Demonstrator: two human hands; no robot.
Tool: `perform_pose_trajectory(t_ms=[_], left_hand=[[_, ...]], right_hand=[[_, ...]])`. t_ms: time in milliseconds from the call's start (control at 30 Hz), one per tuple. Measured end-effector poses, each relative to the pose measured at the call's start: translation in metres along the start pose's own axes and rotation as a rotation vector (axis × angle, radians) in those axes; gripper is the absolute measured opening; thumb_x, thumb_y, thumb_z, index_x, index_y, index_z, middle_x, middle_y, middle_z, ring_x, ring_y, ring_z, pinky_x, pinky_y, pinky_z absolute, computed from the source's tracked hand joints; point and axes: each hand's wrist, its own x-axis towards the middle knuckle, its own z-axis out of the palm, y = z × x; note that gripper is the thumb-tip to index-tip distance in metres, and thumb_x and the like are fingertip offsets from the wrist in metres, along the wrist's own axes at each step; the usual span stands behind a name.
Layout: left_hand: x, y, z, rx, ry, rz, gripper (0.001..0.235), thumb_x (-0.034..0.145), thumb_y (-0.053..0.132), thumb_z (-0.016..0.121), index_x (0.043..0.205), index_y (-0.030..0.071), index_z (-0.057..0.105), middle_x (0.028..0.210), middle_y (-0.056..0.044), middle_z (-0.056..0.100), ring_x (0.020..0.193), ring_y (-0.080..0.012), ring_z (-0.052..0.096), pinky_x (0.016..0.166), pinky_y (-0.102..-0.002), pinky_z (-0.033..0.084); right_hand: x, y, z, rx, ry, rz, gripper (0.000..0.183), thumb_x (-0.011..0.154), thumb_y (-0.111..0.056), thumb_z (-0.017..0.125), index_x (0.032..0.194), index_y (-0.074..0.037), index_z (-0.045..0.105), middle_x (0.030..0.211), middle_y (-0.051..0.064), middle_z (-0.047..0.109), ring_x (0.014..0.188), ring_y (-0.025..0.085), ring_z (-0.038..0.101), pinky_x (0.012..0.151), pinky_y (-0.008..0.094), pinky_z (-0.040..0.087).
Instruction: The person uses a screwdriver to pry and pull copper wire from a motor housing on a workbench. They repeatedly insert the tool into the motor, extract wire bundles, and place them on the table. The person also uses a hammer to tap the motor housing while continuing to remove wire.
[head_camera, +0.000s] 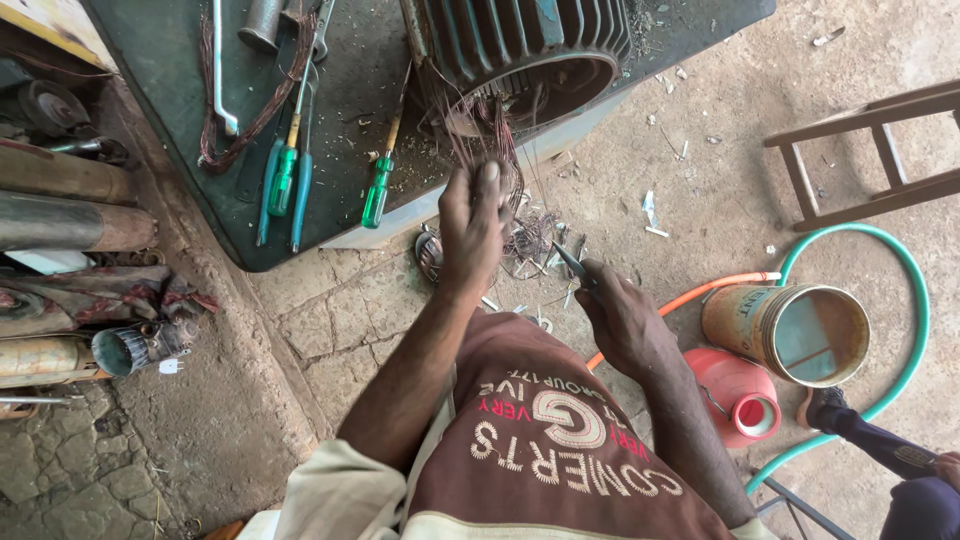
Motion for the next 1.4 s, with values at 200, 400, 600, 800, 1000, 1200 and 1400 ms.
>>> perform_pose_trajectory(t_ms=[200,400,600,800,1000,1200,1400], left_hand=[[0.012,-0.005,0.008,0.055,-0.054,0.0,0.034,0.109,0.032,0.053,0.124,0.006,0.068,0.068,0.007,0.048,0.05,-0.0025,0.043,0.04,-0.018,0.039],[-0.005,-0.001,0.005,0.049,-0.112,-0.125,0.045,0.107,0.044,0.051,0.117,0.006,0.073,0.062,0.008,0.044,0.046,-0.0026,0.041,0.04,-0.02,0.041],[-0.027,-0.011,0.003,-0.051,-0.19,-0.163,0.04,0.106,0.042,0.057,0.111,0.004,0.072,0.062,0.008,0.046,0.048,-0.0021,0.038,0.04,-0.02,0.037],[-0.032,-0.027,-0.002,-0.1,-0.105,-0.121,0.026,0.106,0.033,0.059,0.096,0.01,0.065,0.088,0.001,0.066,0.058,-0.0037,0.046,0.043,-0.021,0.039],[-0.033,-0.016,-0.021,-0.127,-0.117,-0.003,0.034,0.117,0.035,0.051,0.099,0.009,0.062,0.088,-0.003,0.064,0.074,-0.0086,0.057,0.062,-0.023,0.05],[-0.036,0.003,-0.02,-0.228,-0.116,-0.069,0.031,0.111,0.034,0.048,0.097,0.007,0.056,0.109,-0.009,0.063,0.089,-0.0164,0.07,0.071,-0.035,0.066],[-0.035,0.008,-0.018,-0.244,-0.119,-0.076,0.03,0.113,0.031,0.048,0.1,0.005,0.056,0.108,-0.009,0.061,0.091,-0.0159,0.068,0.073,-0.034,0.065]], right_hand=[[0.005,-0.01,-0.003,-0.079,-0.037,-0.001,0.036,0.097,-0.014,0.064,0.13,-0.008,0.054,0.101,0.019,0.067,0.094,0.042,0.067,0.075,0.053,0.051],[0.009,-0.01,-0.002,-0.093,-0.068,0.013,0.037,0.097,-0.017,0.063,0.132,-0.008,0.054,0.102,0.02,0.066,0.095,0.042,0.066,0.076,0.052,0.051],[0.011,-0.012,-0.006,-0.119,-0.084,0.013,0.037,0.097,-0.017,0.063,0.131,-0.008,0.054,0.108,0.019,0.068,0.098,0.041,0.068,0.077,0.051,0.054],[0.008,-0.01,-0.006,-0.084,-0.129,0.069,0.029,0.1,-0.019,0.059,0.128,-0.01,0.055,0.098,0.014,0.071,0.085,0.032,0.073,0.069,0.047,0.057],[0.031,0.014,-0.023,0.076,-0.213,-0.026,0.015,0.104,-0.021,0.055,0.115,-0.011,0.06,0.093,0.009,0.075,0.077,0.023,0.074,0.069,0.042,0.061],[0.099,0.019,-0.026,0.075,-0.218,0.086,0.025,0.103,-0.026,0.055,0.121,-0.009,0.058,0.107,0.011,0.076,0.094,0.027,0.074,0.08,0.048,0.058],[0.161,0.011,-0.016,0.055,-0.28,0.038,0.022,0.103,-0.025,0.058,0.111,-0.004,0.061,0.101,0.015,0.079,0.095,0.025,0.077,0.082,0.044,0.061]])
